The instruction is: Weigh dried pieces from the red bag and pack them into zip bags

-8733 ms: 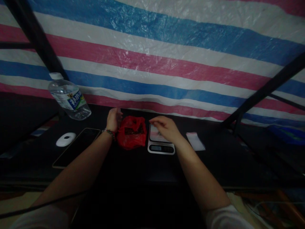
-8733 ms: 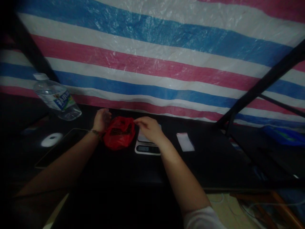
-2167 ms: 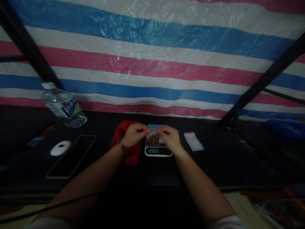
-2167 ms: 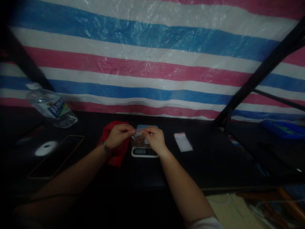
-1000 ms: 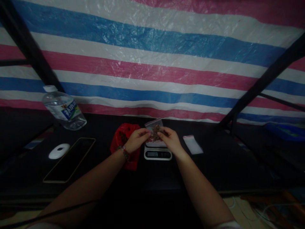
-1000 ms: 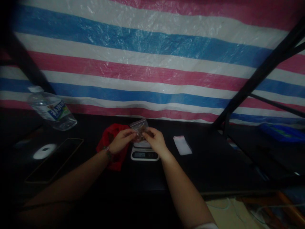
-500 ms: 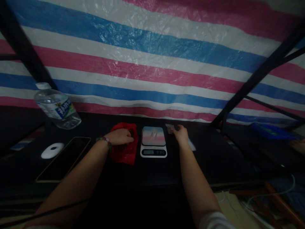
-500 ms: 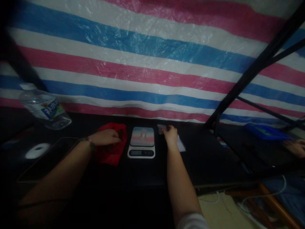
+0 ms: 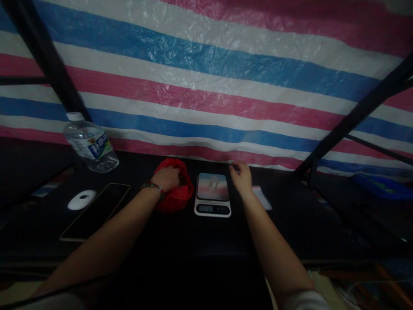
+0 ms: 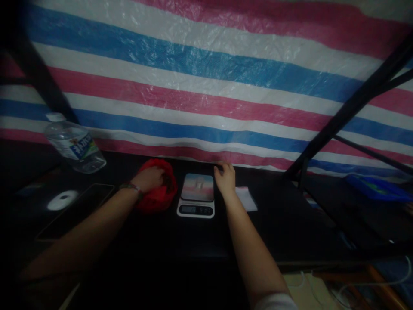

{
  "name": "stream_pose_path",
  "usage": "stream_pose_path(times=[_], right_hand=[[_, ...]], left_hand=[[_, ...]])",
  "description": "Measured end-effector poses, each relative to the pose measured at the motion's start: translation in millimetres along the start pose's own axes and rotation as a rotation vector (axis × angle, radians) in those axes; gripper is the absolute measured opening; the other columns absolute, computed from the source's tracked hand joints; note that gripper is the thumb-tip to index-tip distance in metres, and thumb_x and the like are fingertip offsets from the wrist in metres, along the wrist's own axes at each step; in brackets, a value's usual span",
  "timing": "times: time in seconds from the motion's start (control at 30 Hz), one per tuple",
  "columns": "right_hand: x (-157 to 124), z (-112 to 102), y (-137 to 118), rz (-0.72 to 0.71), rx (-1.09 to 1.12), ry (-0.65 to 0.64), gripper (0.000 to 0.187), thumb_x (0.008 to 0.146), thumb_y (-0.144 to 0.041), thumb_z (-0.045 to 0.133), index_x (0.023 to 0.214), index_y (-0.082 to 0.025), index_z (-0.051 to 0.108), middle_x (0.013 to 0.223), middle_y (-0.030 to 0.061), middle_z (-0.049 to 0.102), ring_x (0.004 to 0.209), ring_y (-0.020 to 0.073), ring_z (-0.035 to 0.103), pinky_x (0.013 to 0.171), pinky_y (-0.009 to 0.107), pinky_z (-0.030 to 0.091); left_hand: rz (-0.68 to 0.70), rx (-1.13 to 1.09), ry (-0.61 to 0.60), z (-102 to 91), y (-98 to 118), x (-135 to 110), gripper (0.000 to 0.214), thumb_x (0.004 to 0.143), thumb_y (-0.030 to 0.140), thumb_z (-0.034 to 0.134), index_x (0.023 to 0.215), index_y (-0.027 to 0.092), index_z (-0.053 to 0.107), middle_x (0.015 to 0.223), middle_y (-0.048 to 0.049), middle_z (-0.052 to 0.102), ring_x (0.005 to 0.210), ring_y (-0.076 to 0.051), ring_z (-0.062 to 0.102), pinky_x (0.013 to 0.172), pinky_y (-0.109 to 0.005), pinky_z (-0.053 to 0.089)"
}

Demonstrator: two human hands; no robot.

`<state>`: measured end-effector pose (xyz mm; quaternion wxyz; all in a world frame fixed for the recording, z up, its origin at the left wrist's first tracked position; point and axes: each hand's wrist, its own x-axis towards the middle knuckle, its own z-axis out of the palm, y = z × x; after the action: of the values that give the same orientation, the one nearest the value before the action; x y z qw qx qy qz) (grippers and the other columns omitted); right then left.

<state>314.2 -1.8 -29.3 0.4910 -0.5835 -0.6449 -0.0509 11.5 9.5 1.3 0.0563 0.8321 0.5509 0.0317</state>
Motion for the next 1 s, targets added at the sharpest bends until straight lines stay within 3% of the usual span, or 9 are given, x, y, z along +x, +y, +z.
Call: stream_pose_path(times=[0.17, 0.33, 0.57, 0.8, 1.0], right_hand=[[2.6, 1.8, -1.0, -0.090, 0.011, -0.043, 0.020, 0.081, -0.029, 0.055, 0.095, -0.019, 0.066, 0.100, 0.0101, 0.063, 0.101, 0.0240, 0.057, 0.094, 0.040, 0.043], [-16.1, 3.5, 17.8, 0.005, 0.004, -0.022, 0.018, 0.079, -0.024, 0.054, 0.091, -0.019, 0.066, 0.100, 0.0090, 0.063, 0.099, 0.0234, 0.057, 0.093, 0.041, 0.044], [-17.9, 1.2, 17.0, -0.016, -0.004, -0.072, 0.019, 0.079, -0.022, 0.053, 0.092, -0.020, 0.067, 0.100, 0.0091, 0.063, 0.099, 0.0241, 0.057, 0.093, 0.041, 0.044], [-20.6, 2.6, 8.8, -0.069, 0.011, -0.104, 0.017, 0.080, -0.022, 0.054, 0.089, -0.020, 0.068, 0.101, 0.0088, 0.063, 0.101, 0.0235, 0.057, 0.093, 0.041, 0.044], [-20.8, 3.9, 10.0, -0.054, 0.019, -0.097, 0.017, 0.080, -0.023, 0.054, 0.087, -0.020, 0.069, 0.100, 0.0088, 0.064, 0.099, 0.0234, 0.058, 0.091, 0.041, 0.045]], left_hand=[[-0.089, 0.061, 0.019, 10.4, 10.8, 0.4, 0.041, 0.084, 0.035, 0.040, 0.099, 0.008, 0.067, 0.102, -0.0220, 0.064, 0.092, -0.032, 0.063, 0.079, -0.040, 0.048], [-0.148, 0.030, 0.032, 23.5, 13.9, -6.3, 0.056, 0.080, 0.057, 0.041, 0.112, 0.015, 0.061, 0.115, -0.0186, 0.059, 0.098, -0.035, 0.061, 0.079, -0.044, 0.048], [-0.163, 0.001, 0.048, 30.2, 13.8, -5.0, 0.053, 0.080, 0.054, 0.045, 0.113, 0.015, 0.059, 0.115, -0.0168, 0.059, 0.100, -0.032, 0.061, 0.082, -0.039, 0.048], [-0.128, 0.013, 0.060, 36.6, 16.4, -2.3, 0.044, 0.089, 0.041, 0.033, 0.115, 0.016, 0.057, 0.111, -0.0156, 0.059, 0.096, -0.027, 0.062, 0.082, -0.037, 0.047], [-0.137, 0.055, 0.024, 33.7, 20.8, -7.3, 0.046, 0.086, 0.046, 0.037, 0.114, 0.014, 0.057, 0.115, -0.0172, 0.057, 0.098, -0.030, 0.061, 0.080, -0.037, 0.048]])
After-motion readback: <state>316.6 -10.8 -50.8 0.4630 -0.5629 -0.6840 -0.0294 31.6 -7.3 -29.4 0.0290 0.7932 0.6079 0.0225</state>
